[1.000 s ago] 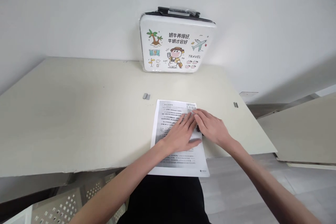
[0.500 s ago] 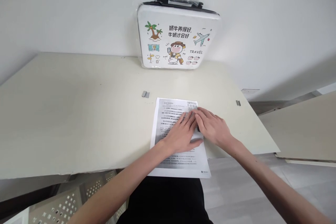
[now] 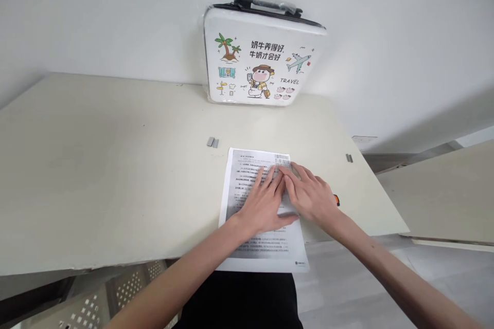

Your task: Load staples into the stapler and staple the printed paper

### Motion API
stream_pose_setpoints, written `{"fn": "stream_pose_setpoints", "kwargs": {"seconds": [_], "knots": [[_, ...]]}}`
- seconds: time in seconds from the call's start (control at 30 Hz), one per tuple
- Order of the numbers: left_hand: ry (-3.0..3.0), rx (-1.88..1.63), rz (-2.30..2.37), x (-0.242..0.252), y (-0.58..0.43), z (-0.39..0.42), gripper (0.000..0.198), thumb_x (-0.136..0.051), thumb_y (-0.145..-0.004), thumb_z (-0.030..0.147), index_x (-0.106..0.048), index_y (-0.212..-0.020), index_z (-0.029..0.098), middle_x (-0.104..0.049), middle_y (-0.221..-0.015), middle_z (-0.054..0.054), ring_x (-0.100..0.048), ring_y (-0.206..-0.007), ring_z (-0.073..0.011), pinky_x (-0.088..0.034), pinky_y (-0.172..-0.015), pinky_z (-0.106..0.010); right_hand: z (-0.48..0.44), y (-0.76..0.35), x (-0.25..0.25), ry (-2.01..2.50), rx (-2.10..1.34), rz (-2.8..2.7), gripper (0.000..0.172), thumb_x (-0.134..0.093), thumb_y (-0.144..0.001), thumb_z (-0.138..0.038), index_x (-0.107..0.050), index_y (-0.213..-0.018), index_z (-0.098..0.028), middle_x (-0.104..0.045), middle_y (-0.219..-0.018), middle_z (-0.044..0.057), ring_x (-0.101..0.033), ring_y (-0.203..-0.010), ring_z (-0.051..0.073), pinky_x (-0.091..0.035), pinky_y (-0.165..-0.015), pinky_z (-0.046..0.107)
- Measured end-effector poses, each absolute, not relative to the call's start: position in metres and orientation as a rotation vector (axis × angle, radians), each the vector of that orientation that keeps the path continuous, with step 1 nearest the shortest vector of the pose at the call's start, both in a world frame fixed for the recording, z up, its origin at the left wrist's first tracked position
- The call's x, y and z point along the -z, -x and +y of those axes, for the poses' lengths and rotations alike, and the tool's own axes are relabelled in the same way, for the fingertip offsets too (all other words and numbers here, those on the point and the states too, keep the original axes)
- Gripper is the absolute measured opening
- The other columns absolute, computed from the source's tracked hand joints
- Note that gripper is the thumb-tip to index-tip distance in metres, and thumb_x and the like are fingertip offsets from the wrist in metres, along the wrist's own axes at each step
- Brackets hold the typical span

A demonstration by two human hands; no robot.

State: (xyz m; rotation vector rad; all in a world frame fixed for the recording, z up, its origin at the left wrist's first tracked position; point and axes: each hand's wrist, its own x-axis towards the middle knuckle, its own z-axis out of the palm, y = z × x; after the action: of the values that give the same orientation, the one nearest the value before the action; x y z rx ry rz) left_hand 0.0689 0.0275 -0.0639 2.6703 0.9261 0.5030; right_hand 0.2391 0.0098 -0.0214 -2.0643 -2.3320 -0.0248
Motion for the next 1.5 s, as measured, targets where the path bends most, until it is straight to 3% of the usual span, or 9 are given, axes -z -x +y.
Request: {"fn": "stream_pose_setpoints", "kwargs": {"seconds": [0.2, 0.4, 0.5, 0.63, 0.8, 0.97, 1.07, 1.27, 1.5], "knots": [[-2.678, -0.487, 0.928, 0.066, -0.071, 0.026, 0.090, -0.046, -0.100, 0.070, -0.033, -0.162, 0.005, -0.031, -0.171, -0.020, -0.006, -0.163, -0.0366, 0.002, -0.133, -0.057, 0.011, -0.230, 0.022, 2.118, 0.087, -2.361, 0.051, -0.030, -0.108, -0.030, -0.052, -0.154, -0.023, -0.054, -0.156, 0.017, -0.054, -0.139, 0.037, -0.057, -0.095, 0.053], [-2.673, -0.535, 0.950, 0.070, -0.067, 0.025, 0.092, -0.043, -0.102, 0.069, -0.023, -0.167, 0.007, -0.028, -0.173, -0.017, -0.009, -0.163, -0.0355, -0.002, -0.133, -0.055, 0.010, -0.244, 0.011, 2.060, -0.271, -2.152, 0.050, -0.024, -0.111, -0.043, -0.056, -0.149, -0.031, -0.059, -0.153, 0.007, -0.059, -0.137, 0.029, -0.054, -0.105, 0.051], [-2.682, -0.499, 0.962, 0.073, -0.057, 0.024, 0.092, -0.039, -0.103, 0.070, -0.020, -0.168, 0.009, -0.024, -0.174, -0.015, -0.010, -0.163, -0.0350, -0.003, -0.133, -0.056, -0.002, -0.259, 0.008, 1.900, -0.436, -2.010, 0.050, -0.022, -0.112, -0.047, -0.061, -0.139, -0.030, -0.065, -0.145, 0.005, -0.067, -0.124, 0.023, -0.057, -0.101, 0.043], [-2.692, -0.485, 0.971, 0.070, -0.042, 0.025, 0.091, -0.039, -0.104, 0.069, -0.010, -0.171, 0.013, -0.023, -0.174, -0.013, -0.009, -0.163, -0.0329, -0.006, -0.133, -0.056, -0.026, -0.280, 0.018, 1.718, -0.379, -2.041, 0.045, -0.031, -0.110, -0.050, -0.065, -0.127, -0.026, -0.074, -0.125, 0.009, -0.071, -0.111, 0.026, -0.057, -0.097, 0.043], [-2.684, -0.444, 0.910, 0.044, -0.006, 0.017, 0.084, -0.039, -0.108, 0.062, -0.003, -0.172, 0.020, -0.020, -0.175, -0.010, -0.009, -0.163, -0.0270, -0.019, -0.133, -0.049, -0.049, -0.304, 0.045, 1.687, -0.316, -1.992, 0.036, -0.053, -0.104, -0.053, -0.060, -0.127, -0.026, -0.072, -0.124, 0.010, -0.070, -0.113, 0.028, -0.058, -0.095, 0.043], [-2.683, -0.397, 0.996, 0.021, 0.062, -0.023, 0.074, -0.046, -0.110, 0.051, -0.008, -0.171, 0.036, -0.028, -0.173, 0.003, -0.023, -0.161, -0.0254, -0.036, -0.129, -0.048, -0.056, -0.315, 0.068, 1.768, -0.322, -1.740, 0.039, -0.059, -0.098, -0.058, -0.061, -0.120, -0.026, -0.073, -0.114, 0.009, -0.072, -0.100, 0.027, -0.060, -0.078, 0.037], [-2.714, -0.313, 1.054, 0.017, 0.096, -0.048, 0.075, -0.051, -0.108, 0.049, -0.010, -0.170, 0.038, -0.032, -0.171, 0.005, -0.029, -0.159, -0.0260, -0.042, -0.126, -0.049, -0.057, -0.317, 0.073, 1.815, -0.322, -1.640, 0.043, -0.061, -0.095, -0.062, -0.063, -0.116, -0.025, -0.074, -0.109, 0.009, -0.072, -0.090, 0.026, -0.058, -0.069, 0.035], [-2.779, -0.203, 0.998, 0.012, 0.091, -0.057, 0.084, -0.055, -0.105, 0.055, -0.008, -0.171, 0.033, -0.028, -0.172, 0.002, -0.026, -0.160, -0.0287, -0.039, -0.127, -0.050, -0.058, -0.317, 0.066, 1.880, -0.280, -1.319, 0.053, -0.065, -0.090, -0.068, -0.064, -0.116, -0.022, -0.074, -0.100, 0.010, -0.068, -0.079, 0.024, -0.056, -0.061, 0.032], [-2.744, -0.247, 0.945, 0.034, -0.003, -0.010, 0.076, -0.042, -0.108, 0.061, -0.016, -0.171, 0.027, -0.018, -0.176, -0.004, -0.013, -0.163, -0.0292, -0.024, -0.132, -0.054, -0.085, -0.315, 0.060, 1.796, -0.268, -1.143, 0.046, -0.070, -0.089, -0.061, -0.064, -0.115, -0.022, -0.072, -0.107, 0.010, -0.070, -0.091, 0.026, -0.058, -0.068, 0.034]]}}
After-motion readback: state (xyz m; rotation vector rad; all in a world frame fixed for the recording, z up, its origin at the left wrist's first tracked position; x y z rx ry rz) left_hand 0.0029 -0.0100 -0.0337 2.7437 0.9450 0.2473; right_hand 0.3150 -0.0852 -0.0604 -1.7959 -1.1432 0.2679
